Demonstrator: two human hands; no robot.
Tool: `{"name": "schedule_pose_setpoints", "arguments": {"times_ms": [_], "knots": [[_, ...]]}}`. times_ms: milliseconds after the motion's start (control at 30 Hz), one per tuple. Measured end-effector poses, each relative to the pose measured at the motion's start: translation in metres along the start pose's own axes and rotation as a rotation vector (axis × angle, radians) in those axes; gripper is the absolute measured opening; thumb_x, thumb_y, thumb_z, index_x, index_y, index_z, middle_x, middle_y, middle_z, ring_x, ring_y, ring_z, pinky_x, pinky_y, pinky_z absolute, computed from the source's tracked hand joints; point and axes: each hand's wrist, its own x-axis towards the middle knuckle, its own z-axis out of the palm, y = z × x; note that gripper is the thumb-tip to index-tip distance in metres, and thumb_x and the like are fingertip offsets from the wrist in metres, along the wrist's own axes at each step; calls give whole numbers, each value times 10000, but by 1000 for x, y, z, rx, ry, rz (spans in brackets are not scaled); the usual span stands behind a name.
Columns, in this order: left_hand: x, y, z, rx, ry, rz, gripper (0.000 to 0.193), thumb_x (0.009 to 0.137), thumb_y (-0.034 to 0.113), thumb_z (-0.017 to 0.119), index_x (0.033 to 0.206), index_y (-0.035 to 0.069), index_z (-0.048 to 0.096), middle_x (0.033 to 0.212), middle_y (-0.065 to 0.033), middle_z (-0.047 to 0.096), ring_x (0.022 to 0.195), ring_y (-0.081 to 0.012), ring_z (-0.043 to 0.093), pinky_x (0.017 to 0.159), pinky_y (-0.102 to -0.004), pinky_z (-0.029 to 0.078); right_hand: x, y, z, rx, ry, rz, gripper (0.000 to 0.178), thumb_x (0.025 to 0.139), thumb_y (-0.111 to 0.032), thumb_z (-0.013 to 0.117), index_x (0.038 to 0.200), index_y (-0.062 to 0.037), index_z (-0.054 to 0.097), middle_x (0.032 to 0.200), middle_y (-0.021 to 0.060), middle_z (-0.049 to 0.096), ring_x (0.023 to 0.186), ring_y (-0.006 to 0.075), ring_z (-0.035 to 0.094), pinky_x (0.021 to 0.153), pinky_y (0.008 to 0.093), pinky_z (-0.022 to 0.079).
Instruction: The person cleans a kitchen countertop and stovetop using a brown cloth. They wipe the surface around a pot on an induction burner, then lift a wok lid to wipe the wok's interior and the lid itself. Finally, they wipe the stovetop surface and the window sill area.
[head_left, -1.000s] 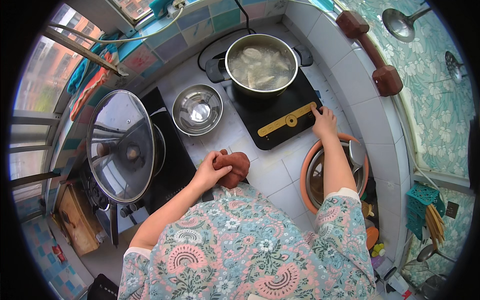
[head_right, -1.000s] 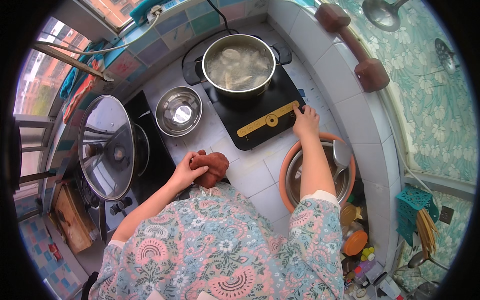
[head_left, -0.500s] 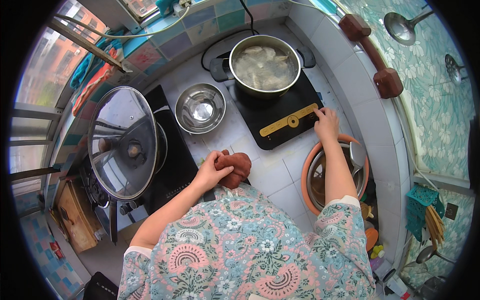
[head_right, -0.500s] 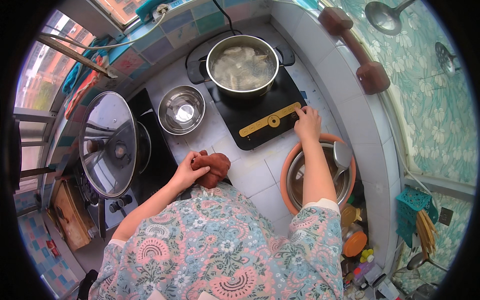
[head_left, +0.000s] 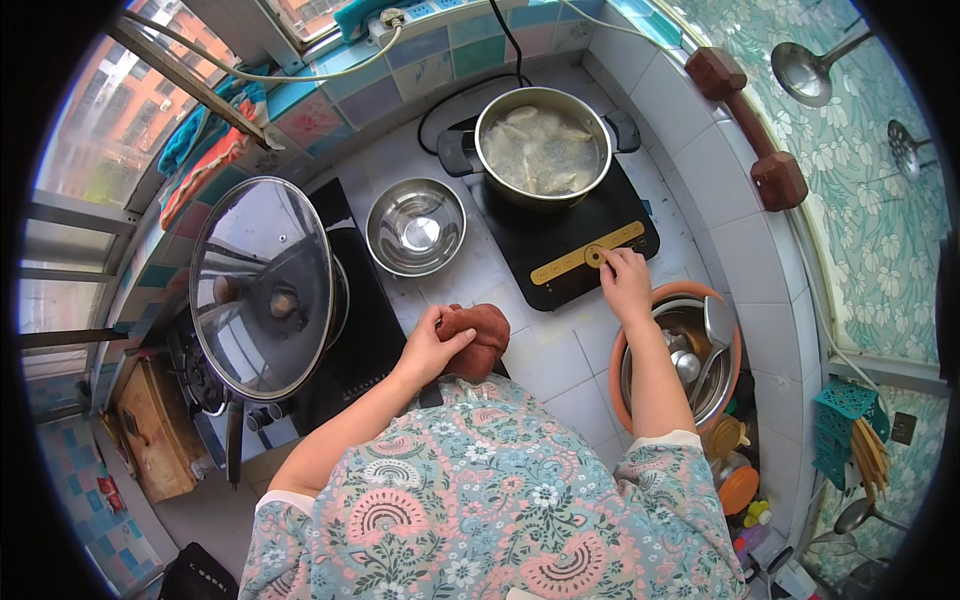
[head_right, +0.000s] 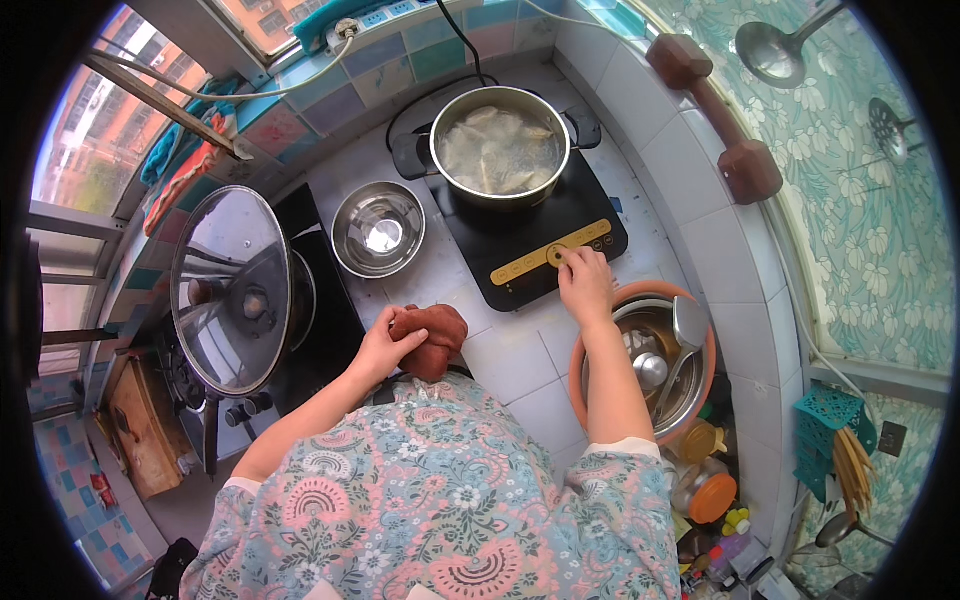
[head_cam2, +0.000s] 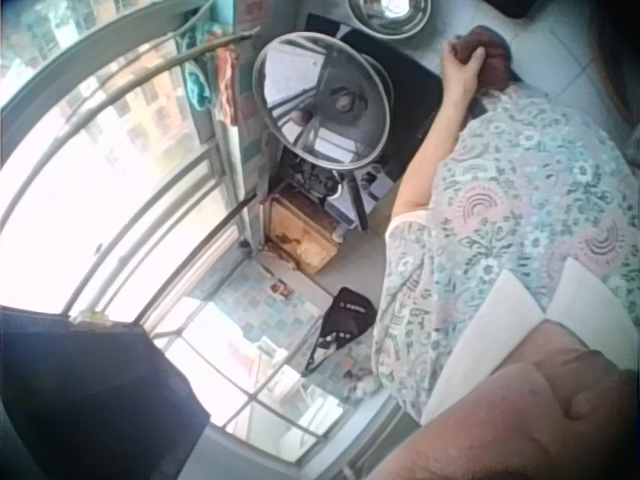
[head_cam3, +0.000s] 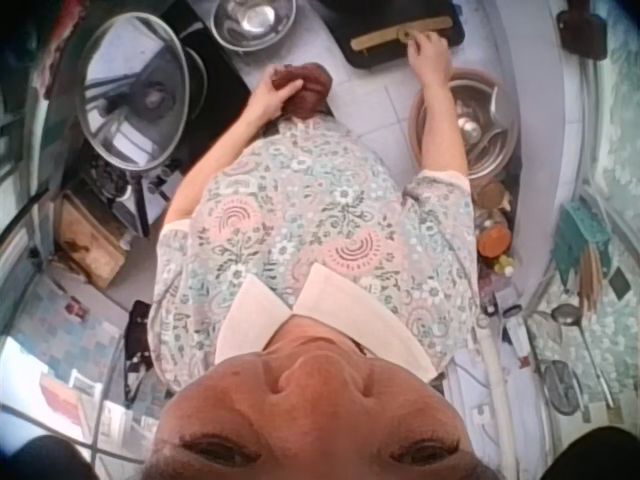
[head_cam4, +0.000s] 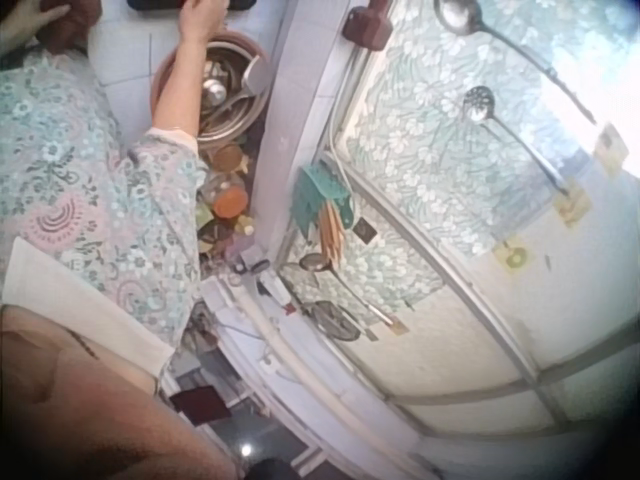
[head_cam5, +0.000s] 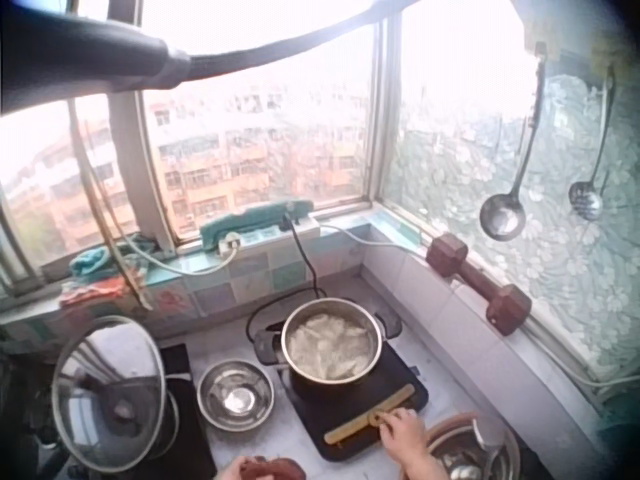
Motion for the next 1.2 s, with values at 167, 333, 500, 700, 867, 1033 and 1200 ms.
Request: {"name": "schedule_pose_setpoints", "arguments": {"times_ms": [167,333,500,700,867,1033,1200], "knots": [[3,26,-4,-121,-114,15,354,885,260,715,1088,26,545,1027,-58,639,973,-123,590,867,-296,482,-22,-91,-17,676,-407,8,723,859,-252,704,1477,-130,349,1323,134,504,1252,280,484,1041,377,398],[4,40,9,-155,-248,85,342,915,242,672,1147,24,547,1071,-79,652,966,-138,614,847,-300,497,-58,-144,3,1327,-637,221,844,817,-187,758,1501,-97,272,1391,128,464,1272,223,476,1050,364,401],[2,17,10,-92,-238,89,391,918,236,656,1222,36,514,1066,-78,607,852,-140,613,757,-288,521,-75,-119,16,1201,-471,329,625,839,-74,692,1398,-53,413,1315,113,542,1199,198,535,998,343,450],[2,8,2,-72,-288,-32,368,940,176,598,1265,33,500,1095,-53,565,856,-120,590,697,-273,520,-92,-108,-19,254,-394,426,564,770,-119,712,1283,-67,483,1183,111,561,1105,263,571,950,381,470],[-4,15,-1,-60,-315,-51,285,959,186,574,1196,30,559,1019,-39,614,843,-113,620,710,-271,507,-115,-104,0,3,-209,414,544,753,-152,713,1258,-135,512,1226,142,480,1161,353,490,947,442,456],[-5,14,-8,-15,-367,-54,290,965,194,560,1210,39,549,1043,-37,632,891,-117,622,768,-276,509,-127,-99,24,-188,-308,280,678,757,-145,721,1373,-182,441,1379,132,382,1219,365,448,970,458,457],[-4,7,-14,7,-357,-39,275,959,183,560,1195,41,558,1021,-27,642,891,-110,628,760,-273,509,-135,-92,36,-188,-533,327,782,742,-164,752,1439,-224,402,1395,105,394,1219,349,463,958,470,475]]}}
